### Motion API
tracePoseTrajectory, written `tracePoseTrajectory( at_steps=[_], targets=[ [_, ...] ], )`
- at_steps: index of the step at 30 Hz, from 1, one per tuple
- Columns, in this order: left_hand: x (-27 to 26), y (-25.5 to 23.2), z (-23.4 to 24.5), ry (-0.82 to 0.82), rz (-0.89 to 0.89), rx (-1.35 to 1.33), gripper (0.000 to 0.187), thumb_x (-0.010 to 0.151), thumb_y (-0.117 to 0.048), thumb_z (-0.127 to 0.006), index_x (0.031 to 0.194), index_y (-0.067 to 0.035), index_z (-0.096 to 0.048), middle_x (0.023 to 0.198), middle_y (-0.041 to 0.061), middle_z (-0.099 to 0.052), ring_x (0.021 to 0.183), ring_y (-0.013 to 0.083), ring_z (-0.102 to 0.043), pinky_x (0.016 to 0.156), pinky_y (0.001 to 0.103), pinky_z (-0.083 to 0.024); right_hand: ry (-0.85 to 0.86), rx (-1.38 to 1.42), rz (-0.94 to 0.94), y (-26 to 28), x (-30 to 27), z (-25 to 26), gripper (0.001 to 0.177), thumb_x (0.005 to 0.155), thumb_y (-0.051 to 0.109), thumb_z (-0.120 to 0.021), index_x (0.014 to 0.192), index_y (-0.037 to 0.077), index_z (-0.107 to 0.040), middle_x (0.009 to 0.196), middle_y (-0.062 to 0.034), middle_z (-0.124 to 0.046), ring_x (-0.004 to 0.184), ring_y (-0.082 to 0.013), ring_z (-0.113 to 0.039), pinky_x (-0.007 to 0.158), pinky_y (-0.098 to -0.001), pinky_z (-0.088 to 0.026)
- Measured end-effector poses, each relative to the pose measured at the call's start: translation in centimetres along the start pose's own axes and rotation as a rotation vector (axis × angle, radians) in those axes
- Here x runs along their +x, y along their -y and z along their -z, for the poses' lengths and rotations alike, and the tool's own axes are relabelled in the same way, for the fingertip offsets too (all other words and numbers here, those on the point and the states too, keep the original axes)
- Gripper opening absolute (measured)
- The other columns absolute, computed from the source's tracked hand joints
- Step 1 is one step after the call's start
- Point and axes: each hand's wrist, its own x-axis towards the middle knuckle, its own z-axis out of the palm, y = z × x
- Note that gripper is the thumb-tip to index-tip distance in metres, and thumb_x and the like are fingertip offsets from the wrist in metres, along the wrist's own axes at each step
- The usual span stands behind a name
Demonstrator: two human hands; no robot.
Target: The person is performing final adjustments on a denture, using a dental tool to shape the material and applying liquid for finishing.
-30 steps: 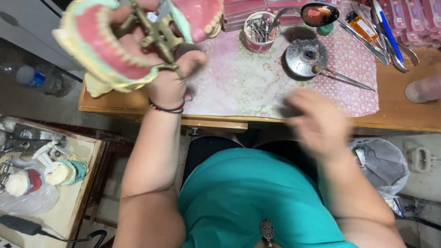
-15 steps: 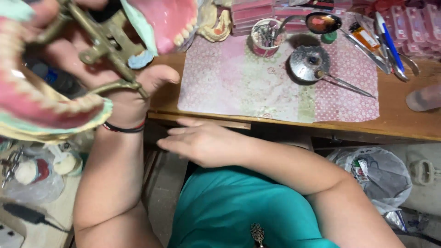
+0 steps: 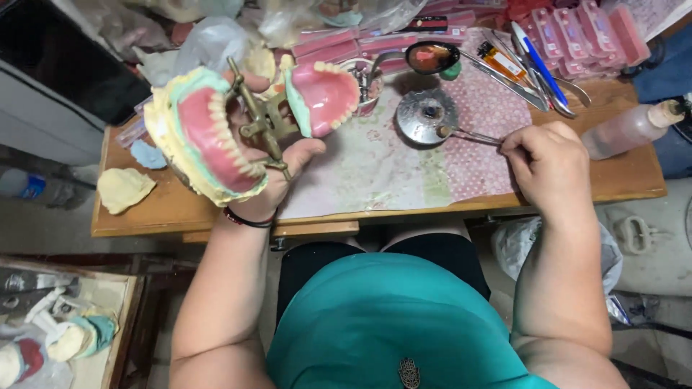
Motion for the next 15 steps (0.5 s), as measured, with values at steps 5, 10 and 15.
tracePoseTrajectory(
  at_steps=[5,10,15],
  targets=[
    [2.4,1.8,-0.8,0.132,-0.072,0.076,0.087,0.091,-0.042,-0.089,0.153,-0.012,-0.036,0.152,0.006,-0.044,0.146,0.0260,-0.046,0.134,0.044,-0.033,-0.039,0.166,0.073,1.7,1.4,1.3,0.034,0.099,-0.018,-0.061,0.119,0.005,-0.078,0.110,-0.0140,-0.072,0.101,-0.0335,-0.064,0.093,-0.0443,-0.050],
    [2.1,9.5,-1.9,0.156,-0.368,0.305,0.127,0.086,-0.071,-0.096,0.165,-0.021,-0.010,0.166,0.005,-0.027,0.159,0.0275,-0.031,0.143,0.053,-0.020,0.096,0.497,-0.149,6.8,4.3,2.0,0.046,0.096,0.016,-0.077,0.137,0.004,-0.058,0.132,-0.0130,-0.071,0.120,-0.0275,-0.072,0.105,-0.0393,-0.058],
    [4.5,11.6,-3.8,0.356,-0.493,-0.025,0.135,0.092,-0.058,-0.096,0.172,-0.019,0.005,0.180,-0.002,0.006,0.171,0.0258,-0.003,0.148,0.054,-0.001,-0.546,1.255,-0.479,9.6,5.6,-3.0,0.031,0.102,0.022,-0.075,0.119,-0.002,-0.072,0.085,-0.0147,-0.070,0.064,-0.0164,-0.063,0.064,-0.0262,-0.055]
  ],
)
